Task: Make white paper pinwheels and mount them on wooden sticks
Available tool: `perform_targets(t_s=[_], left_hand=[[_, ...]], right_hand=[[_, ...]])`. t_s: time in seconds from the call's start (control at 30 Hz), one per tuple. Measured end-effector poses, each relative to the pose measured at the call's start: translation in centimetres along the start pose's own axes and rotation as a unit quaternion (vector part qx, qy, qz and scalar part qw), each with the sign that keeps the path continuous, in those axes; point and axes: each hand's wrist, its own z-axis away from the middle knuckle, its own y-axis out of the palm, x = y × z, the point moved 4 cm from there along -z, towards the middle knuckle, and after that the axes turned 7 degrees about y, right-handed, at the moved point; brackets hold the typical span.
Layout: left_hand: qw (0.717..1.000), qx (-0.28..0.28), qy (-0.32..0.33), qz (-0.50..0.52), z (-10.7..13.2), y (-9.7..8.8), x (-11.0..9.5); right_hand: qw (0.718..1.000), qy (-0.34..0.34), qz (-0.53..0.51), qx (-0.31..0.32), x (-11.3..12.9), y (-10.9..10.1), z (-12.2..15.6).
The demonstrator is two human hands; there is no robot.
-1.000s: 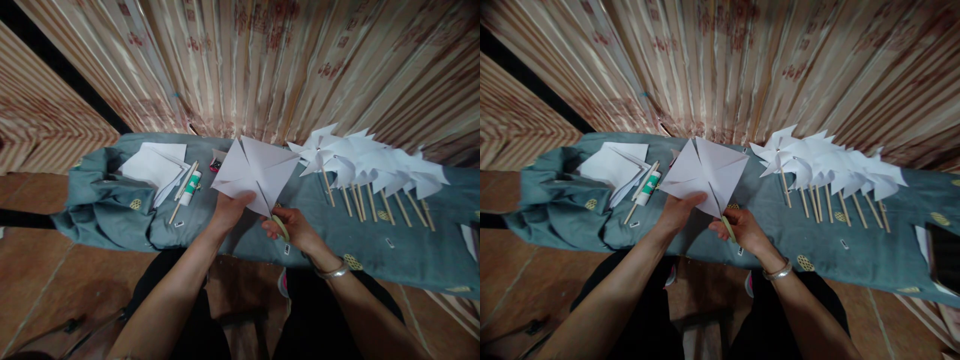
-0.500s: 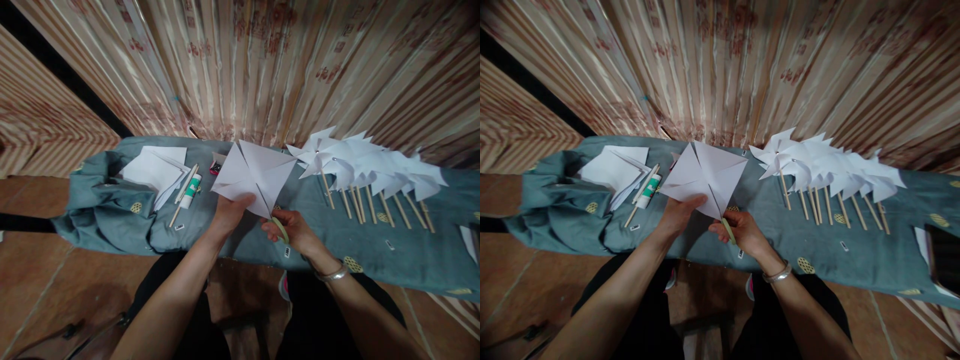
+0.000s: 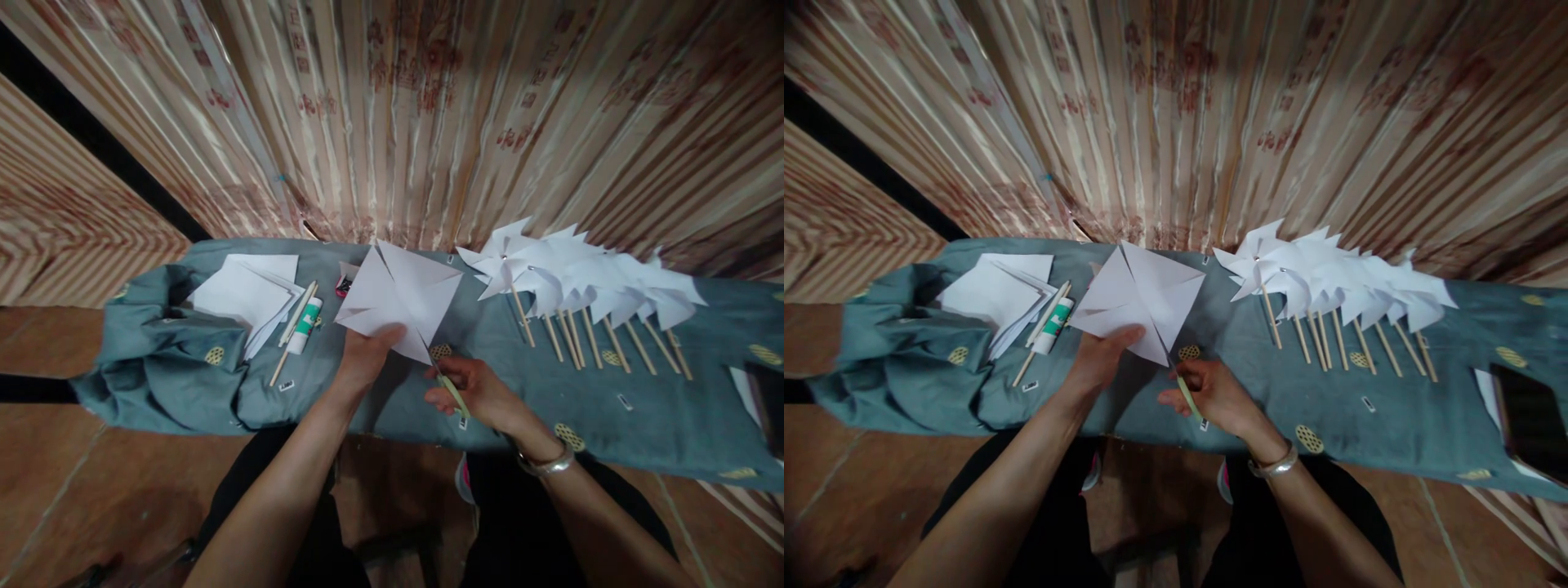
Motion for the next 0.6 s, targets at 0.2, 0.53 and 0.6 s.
perform_targets(t_s=[0.2, 0.53, 0.6], left_hand=[[1.0, -0.004, 0.011, -0.001, -0.3, -0.6, -0.3], [0.997, 0.034, -0.061, 0.014, 2.2, 0.2, 3.0], [0.997, 0.039, -0.064, 0.009, 2.8, 0.5, 3.6]], right_hand=[[0.928, -0.059, 0.313, -0.195, -0.6, -5.2, 3.0], [0.712, 0.096, 0.603, -0.347, -1.4, -10.0, 6.1], [0.698, 0.105, 0.619, -0.344, -1.6, -10.1, 6.3]])
